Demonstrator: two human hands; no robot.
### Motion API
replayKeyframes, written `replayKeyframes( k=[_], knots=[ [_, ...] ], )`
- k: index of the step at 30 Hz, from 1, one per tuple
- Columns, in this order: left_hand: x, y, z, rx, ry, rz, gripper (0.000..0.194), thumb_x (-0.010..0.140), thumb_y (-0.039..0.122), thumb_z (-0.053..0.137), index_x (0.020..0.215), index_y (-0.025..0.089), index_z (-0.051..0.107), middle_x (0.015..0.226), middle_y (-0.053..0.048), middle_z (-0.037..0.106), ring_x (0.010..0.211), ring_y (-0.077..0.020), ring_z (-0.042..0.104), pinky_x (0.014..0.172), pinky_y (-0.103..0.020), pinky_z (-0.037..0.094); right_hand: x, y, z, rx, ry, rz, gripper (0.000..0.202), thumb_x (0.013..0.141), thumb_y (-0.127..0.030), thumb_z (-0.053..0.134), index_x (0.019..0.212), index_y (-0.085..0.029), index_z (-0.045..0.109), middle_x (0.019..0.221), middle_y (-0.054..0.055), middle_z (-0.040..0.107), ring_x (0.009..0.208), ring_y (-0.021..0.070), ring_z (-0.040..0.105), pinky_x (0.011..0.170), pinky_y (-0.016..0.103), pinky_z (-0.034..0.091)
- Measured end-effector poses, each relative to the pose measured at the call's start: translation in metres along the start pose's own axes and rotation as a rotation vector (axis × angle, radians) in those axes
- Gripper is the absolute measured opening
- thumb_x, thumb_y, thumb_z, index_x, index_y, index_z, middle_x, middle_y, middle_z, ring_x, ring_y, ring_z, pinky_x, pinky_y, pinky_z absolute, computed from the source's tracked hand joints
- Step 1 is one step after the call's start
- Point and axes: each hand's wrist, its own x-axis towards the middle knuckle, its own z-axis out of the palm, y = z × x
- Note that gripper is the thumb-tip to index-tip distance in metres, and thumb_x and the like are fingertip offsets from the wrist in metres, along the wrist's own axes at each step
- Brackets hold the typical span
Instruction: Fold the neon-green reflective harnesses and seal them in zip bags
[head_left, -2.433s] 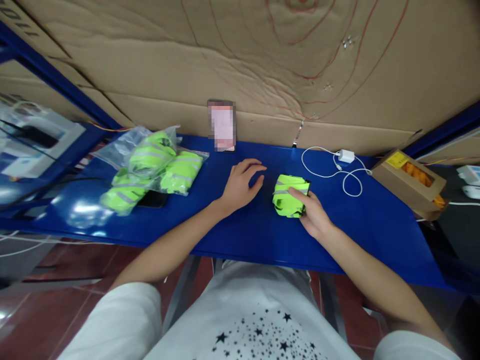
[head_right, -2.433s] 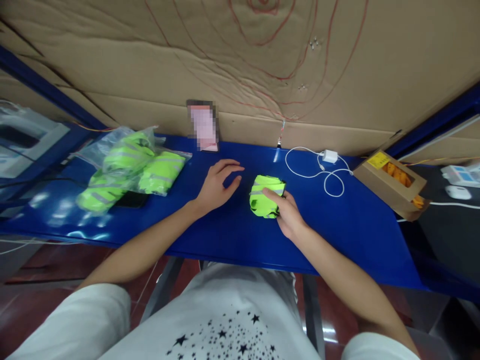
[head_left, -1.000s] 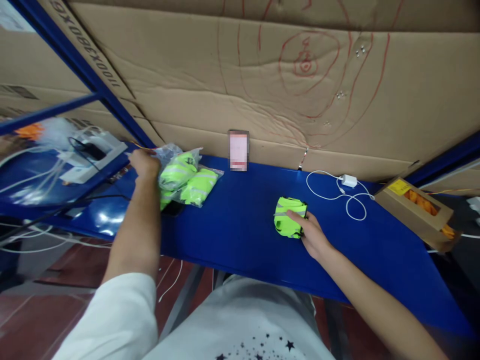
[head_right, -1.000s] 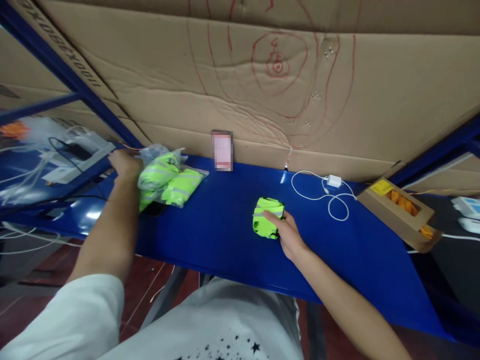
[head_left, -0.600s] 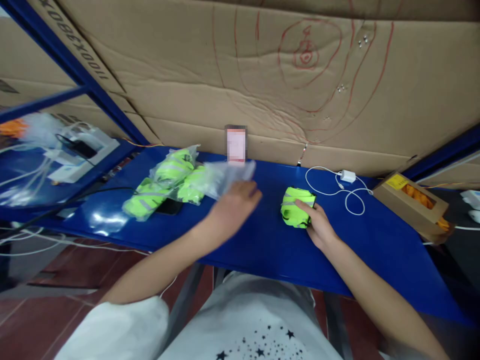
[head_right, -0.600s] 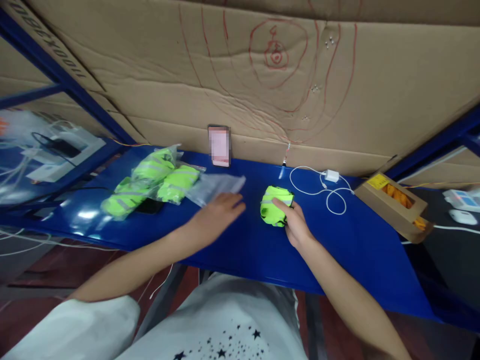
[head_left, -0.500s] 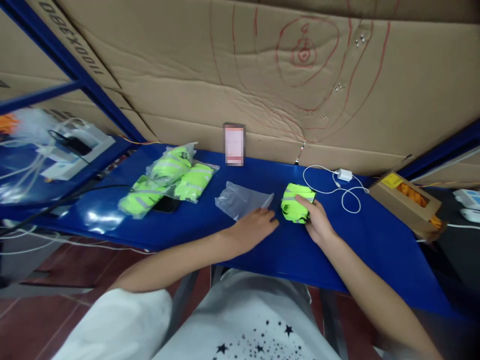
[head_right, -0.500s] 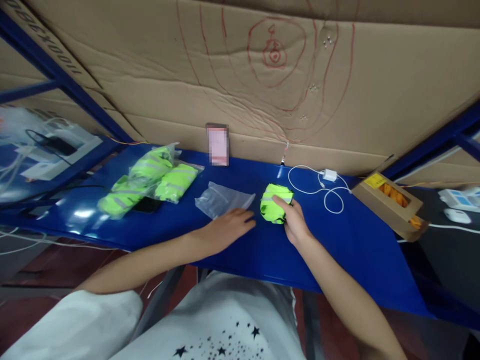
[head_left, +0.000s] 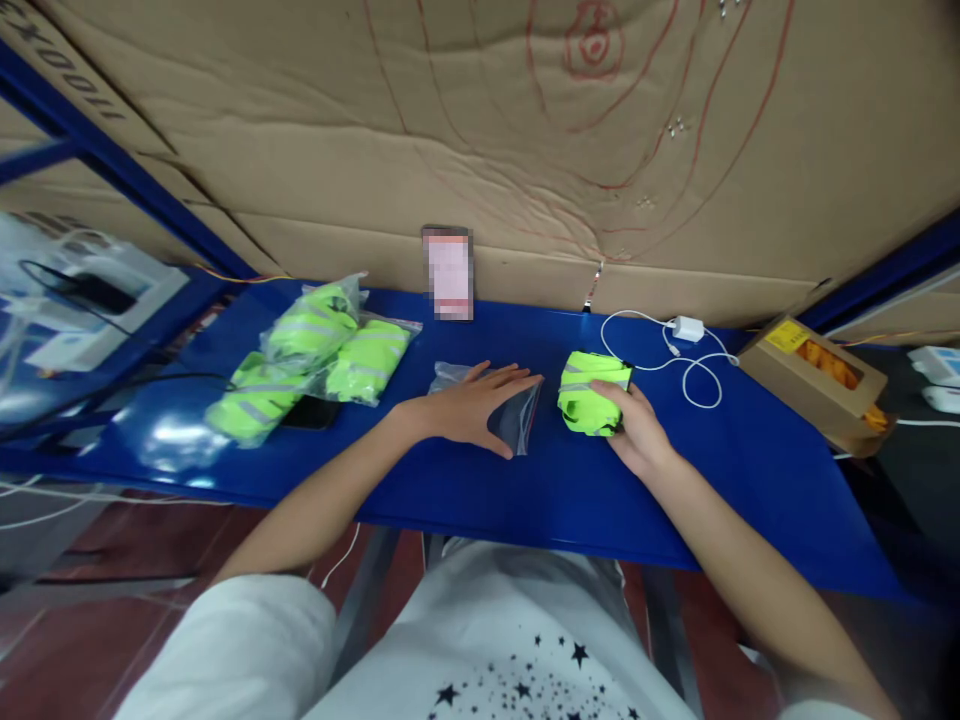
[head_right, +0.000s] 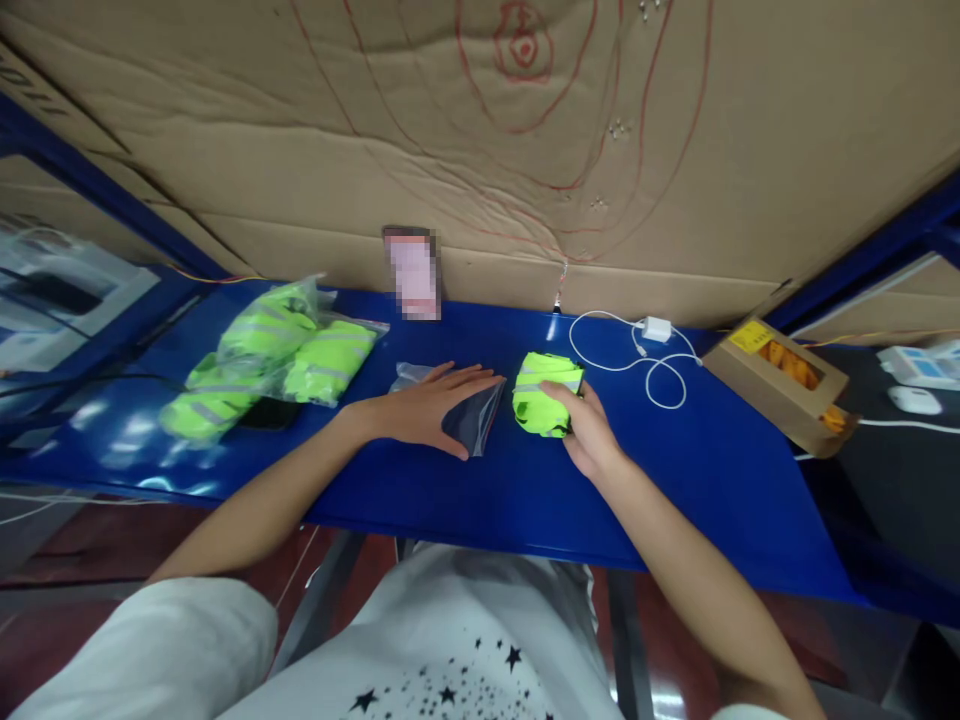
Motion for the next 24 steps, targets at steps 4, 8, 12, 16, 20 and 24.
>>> replayKeyframes(
  k=[4,8,12,16,20,24],
  knots=[
    [0.0,0.0,0.015,0.017,0.069,0.004,0.111,0.08,0.077,0.064,0.165,0.029,0.01,0.17,-0.015,0.018,0.158,-0.0352,0.016,0.125,-0.062,0.001,-0.002,-0.001,0.001,-0.005,-0.03,0.046,0.052,0.062,-0.026,0.084,0.112,-0.022,0.069,0.103,0.005,0.08,0.093,0.0291,0.076,0.076,0.038,0.062],
    [0.0,0.006,0.021,0.033,0.124,0.052,0.11,0.079,0.082,0.06,0.164,0.025,0.018,0.169,-0.017,0.021,0.157,-0.0359,0.019,0.125,-0.062,-0.004,-0.004,0.001,-0.001,-0.114,-0.085,-0.023,0.057,0.066,-0.032,0.084,0.12,-0.023,0.066,0.11,0.006,0.079,0.1,0.0307,0.075,0.083,0.042,0.061],
    [0.003,0.007,0.025,0.015,0.174,0.082,0.102,0.081,0.08,0.06,0.161,0.026,0.028,0.166,-0.017,0.032,0.154,-0.0347,0.031,0.126,-0.06,0.003,-0.004,-0.001,-0.008,-0.632,-0.256,-0.474,0.052,0.077,-0.031,0.077,0.126,-0.027,0.062,0.13,0.007,0.072,0.117,0.0305,0.068,0.1,0.047,0.052],
    [0.005,0.007,0.027,0.014,0.233,0.105,0.09,0.083,0.073,0.065,0.155,0.024,0.041,0.161,-0.019,0.04,0.149,-0.0368,0.039,0.124,-0.065,0.012,-0.007,-0.005,-0.016,-1.294,-0.466,-1.011,0.05,0.078,-0.016,0.07,0.126,-0.026,0.064,0.142,0.008,0.065,0.127,0.0324,0.06,0.111,0.052,0.039],
    [0.006,0.007,0.025,0.075,0.252,0.133,0.051,0.096,0.055,0.06,0.139,0.027,0.06,0.156,-0.017,0.047,0.145,-0.0347,0.046,0.121,-0.068,0.02,-0.006,-0.004,-0.018,-1.427,-0.472,-1.183,0.05,0.08,-0.018,0.067,0.13,-0.023,0.061,0.136,0.01,0.068,0.121,0.0306,0.064,0.103,0.048,0.044],
    [0.007,0.007,0.021,0.115,0.285,0.162,0.029,0.103,0.036,0.052,0.126,0.027,0.068,0.151,-0.015,0.053,0.142,-0.0311,0.049,0.122,-0.063,0.025,-0.002,0.002,-0.018,-1.45,-0.468,-1.177,0.052,0.078,-0.019,0.067,0.129,-0.024,0.062,0.134,0.009,0.069,0.118,0.0307,0.065,0.101,0.047,0.044]
  ],
)
